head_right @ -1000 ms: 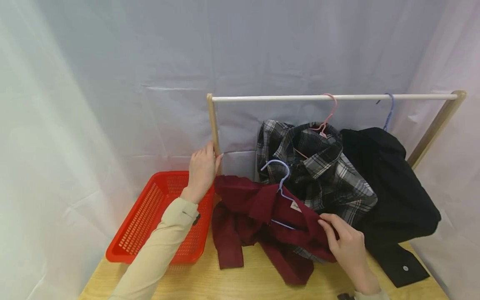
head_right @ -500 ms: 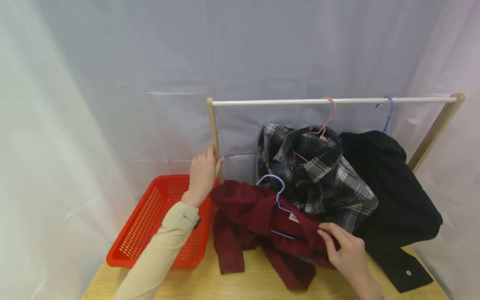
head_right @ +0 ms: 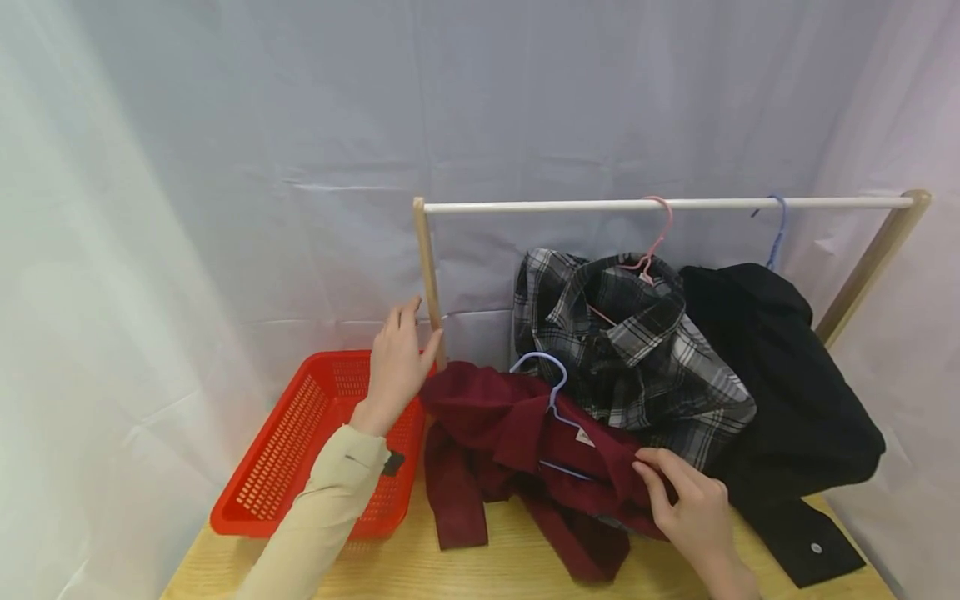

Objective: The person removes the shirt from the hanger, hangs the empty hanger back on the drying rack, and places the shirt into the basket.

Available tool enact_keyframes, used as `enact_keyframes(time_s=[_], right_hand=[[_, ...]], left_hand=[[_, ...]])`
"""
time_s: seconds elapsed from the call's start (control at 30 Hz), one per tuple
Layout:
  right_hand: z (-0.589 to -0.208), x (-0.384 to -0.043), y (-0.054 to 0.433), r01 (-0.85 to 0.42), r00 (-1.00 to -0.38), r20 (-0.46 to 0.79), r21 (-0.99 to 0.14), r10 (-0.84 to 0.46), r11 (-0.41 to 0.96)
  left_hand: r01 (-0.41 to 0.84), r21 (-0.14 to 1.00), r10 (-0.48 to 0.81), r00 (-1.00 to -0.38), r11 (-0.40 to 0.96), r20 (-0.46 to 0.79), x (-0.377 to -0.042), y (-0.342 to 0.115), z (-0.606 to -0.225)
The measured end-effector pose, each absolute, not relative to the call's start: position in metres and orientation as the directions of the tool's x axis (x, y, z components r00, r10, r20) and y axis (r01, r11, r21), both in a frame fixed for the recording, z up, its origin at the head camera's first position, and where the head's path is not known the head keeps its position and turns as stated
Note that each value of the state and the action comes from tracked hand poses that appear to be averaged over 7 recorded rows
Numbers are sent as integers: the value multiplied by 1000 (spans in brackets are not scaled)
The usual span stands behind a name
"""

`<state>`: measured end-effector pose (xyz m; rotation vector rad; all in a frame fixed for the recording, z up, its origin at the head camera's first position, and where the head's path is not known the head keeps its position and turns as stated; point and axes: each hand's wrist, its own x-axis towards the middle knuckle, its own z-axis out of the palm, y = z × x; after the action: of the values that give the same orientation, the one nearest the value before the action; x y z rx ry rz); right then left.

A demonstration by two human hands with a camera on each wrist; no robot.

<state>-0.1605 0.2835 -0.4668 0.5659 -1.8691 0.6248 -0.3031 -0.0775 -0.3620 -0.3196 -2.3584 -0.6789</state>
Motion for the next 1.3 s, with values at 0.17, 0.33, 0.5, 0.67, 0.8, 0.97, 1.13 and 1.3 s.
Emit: enact_keyframes(time_s=[0.17,0.33,0.5,0.67,0.8,0.97,1.13,1.3], right_hand=[[-468,-160,284,-638,-357,929,-167,-97,752],[-468,-159,284,-643,-359,928,-169,-99,747],[-467,-159,284,-630,-368,925,-175,-93,757],[-466,-158,283,-604,-381,921,-182,-80,776],[-465,-158,283,-580,-401,913,-185,-81,793],[-464,-157,282,-565,-420,904,-191,-81,803],[-463,-156,282,-553,-436,897,-211,-65,806],[-462,-156,281,-555,-442,896,-224,-56,801]], left_hand=[[433,373,46,-700,821,713,-285,-77,-373],[530,336,123,-653,779,747,-268,-73,-387],[691,276,332,-609,669,720,-258,-69,-401],[751,245,463,-593,613,659,-250,-69,-411],[754,239,485,-596,612,640,-246,-72,-418],[725,256,461,-627,639,628,-241,-75,-423],[709,280,448,-651,648,612,-234,-77,-427],[711,312,425,-652,630,627,-227,-78,-433]])
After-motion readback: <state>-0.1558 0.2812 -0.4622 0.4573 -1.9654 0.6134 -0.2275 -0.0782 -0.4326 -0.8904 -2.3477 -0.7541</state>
